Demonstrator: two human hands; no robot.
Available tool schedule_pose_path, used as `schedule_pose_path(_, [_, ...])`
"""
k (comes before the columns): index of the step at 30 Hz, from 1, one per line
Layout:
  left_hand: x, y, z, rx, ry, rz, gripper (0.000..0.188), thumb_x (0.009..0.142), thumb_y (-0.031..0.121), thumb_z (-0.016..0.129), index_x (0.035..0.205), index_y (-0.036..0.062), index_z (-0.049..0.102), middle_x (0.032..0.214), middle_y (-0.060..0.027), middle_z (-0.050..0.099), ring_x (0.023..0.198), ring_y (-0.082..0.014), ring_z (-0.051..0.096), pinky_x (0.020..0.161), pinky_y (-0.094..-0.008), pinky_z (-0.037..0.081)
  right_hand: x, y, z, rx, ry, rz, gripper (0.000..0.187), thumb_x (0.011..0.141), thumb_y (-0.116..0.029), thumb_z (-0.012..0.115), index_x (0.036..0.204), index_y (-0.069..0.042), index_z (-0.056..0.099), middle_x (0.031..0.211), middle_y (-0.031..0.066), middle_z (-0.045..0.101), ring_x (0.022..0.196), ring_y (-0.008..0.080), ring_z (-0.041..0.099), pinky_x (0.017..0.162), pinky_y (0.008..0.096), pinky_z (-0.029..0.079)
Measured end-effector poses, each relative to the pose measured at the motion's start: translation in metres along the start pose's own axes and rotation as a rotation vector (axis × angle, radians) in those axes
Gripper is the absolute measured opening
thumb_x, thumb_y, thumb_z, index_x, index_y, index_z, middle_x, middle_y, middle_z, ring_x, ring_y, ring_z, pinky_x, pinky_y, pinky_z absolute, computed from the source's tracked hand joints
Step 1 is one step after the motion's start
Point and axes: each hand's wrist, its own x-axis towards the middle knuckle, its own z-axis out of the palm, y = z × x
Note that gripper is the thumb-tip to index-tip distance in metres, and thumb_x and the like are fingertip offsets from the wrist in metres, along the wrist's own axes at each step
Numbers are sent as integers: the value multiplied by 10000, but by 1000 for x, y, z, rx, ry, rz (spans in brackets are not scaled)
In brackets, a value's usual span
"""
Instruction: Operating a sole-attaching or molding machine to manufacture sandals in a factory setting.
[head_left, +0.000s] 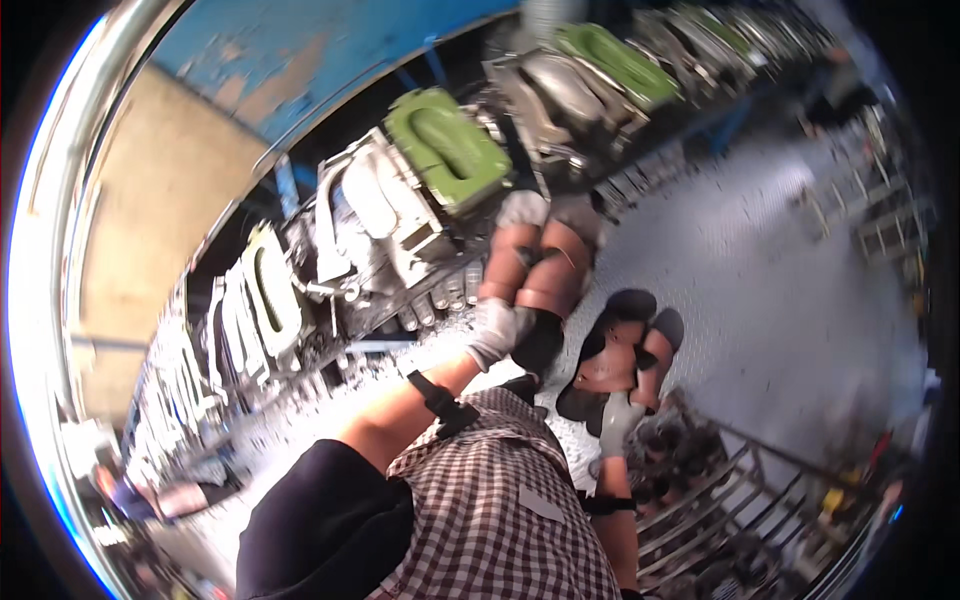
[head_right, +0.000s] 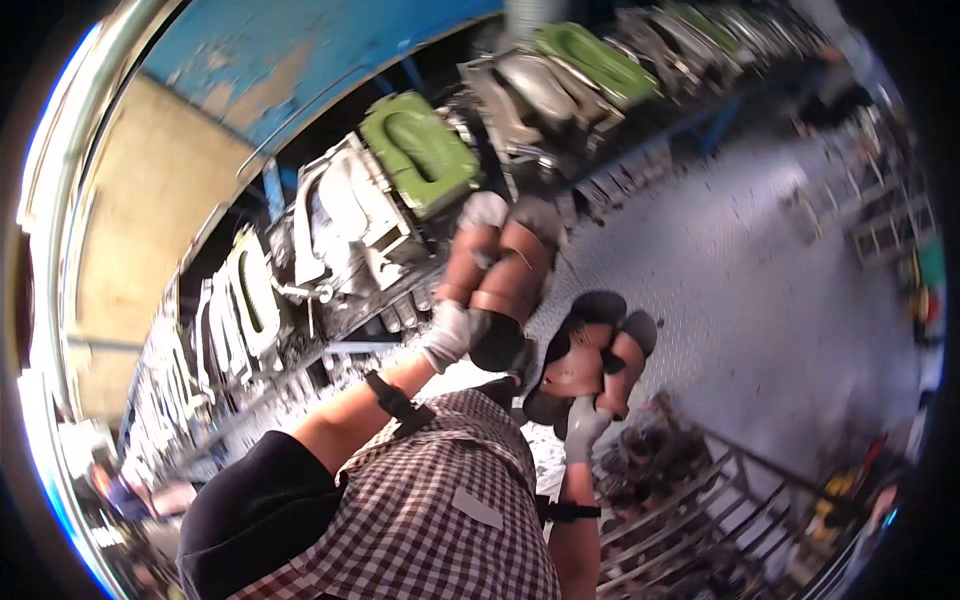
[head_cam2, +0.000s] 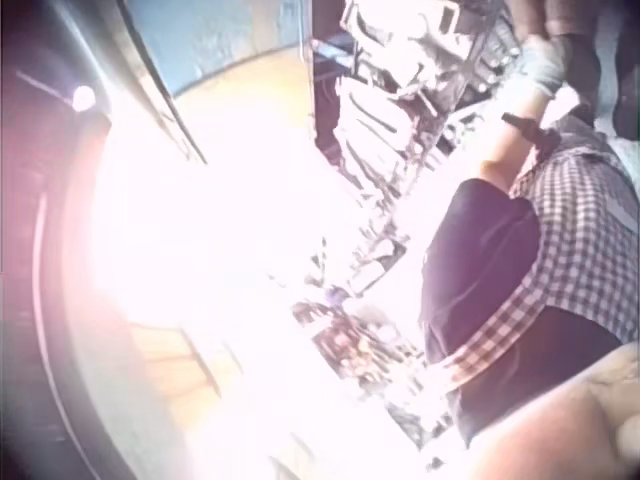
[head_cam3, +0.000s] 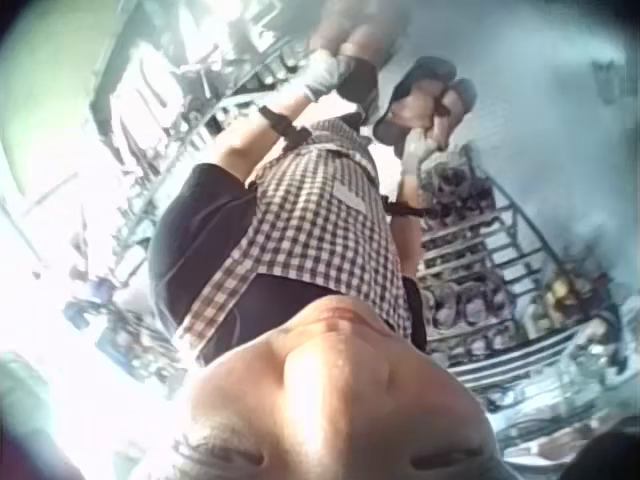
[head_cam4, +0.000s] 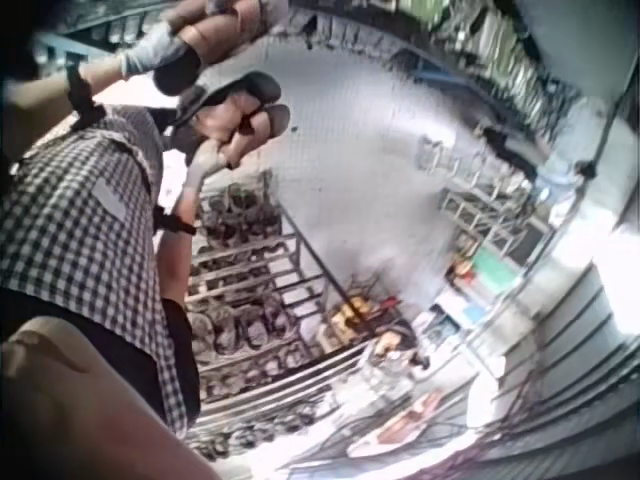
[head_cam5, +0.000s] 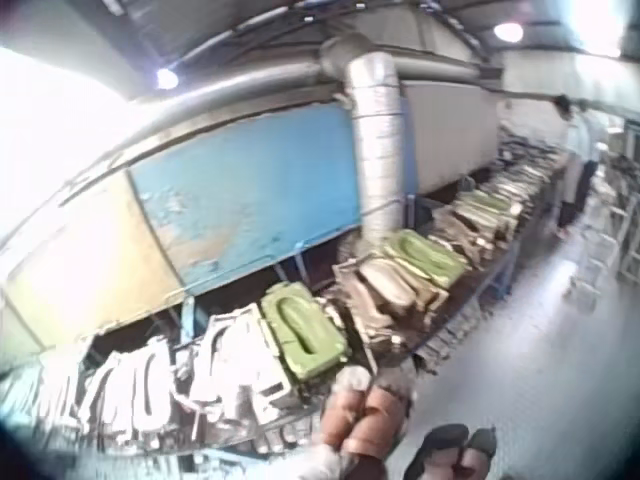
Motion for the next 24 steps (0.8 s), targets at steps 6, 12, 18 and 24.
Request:
schedule_pose_path(6, [96, -31, -91, 457, 691, -2, 335, 948, 182, 620, 1224, -5, 649, 1131, -199, 709, 1105, -317, 681, 946, -402, 528, 122, -117, 155, -214, -372, -421, 380, 977, -92, 654, 1340, 9, 604, 1375, 113, 638, 1261, 222, 581, 1090, 382, 420])
schedule_pose_path(12, [170, 46, -180, 287, 743, -423, 509, 919, 375, 659, 1279, 16, 633, 1129, -247, 702, 1103, -401, 673, 925, -444, 521, 179, -230, 346, -250, -557, -791, 350, 954, -140, 691, 1268, 7, 643, 1248, 142, 706, 1190, 288, 645, 991, 409, 479])
schedule_pose_path(18, [181, -12, -256, -100, 411, -806, 642, 932, 593, 582, 1050, -19, 735, 956, -196, 740, 904, -360, 721, 853, -437, 548, 166, -194, 426, -85, -785, -97, 525, 980, -92, 662, 1464, -7, 477, 1011, 21, 615, 817, 88, 571, 723, 245, 490])
schedule_pose_path(24, [92, 20, -248, -358, 789, -232, 534, 964, 440, 665, 1321, 48, 614, 1106, -73, 668, 997, -155, 616, 908, -336, 515, -5, -211, 404, 46, -1432, -305, 737, 960, -11, 671, 1592, -45, 293, 1482, 117, 493, 1360, 240, 478, 1142, 360, 396])
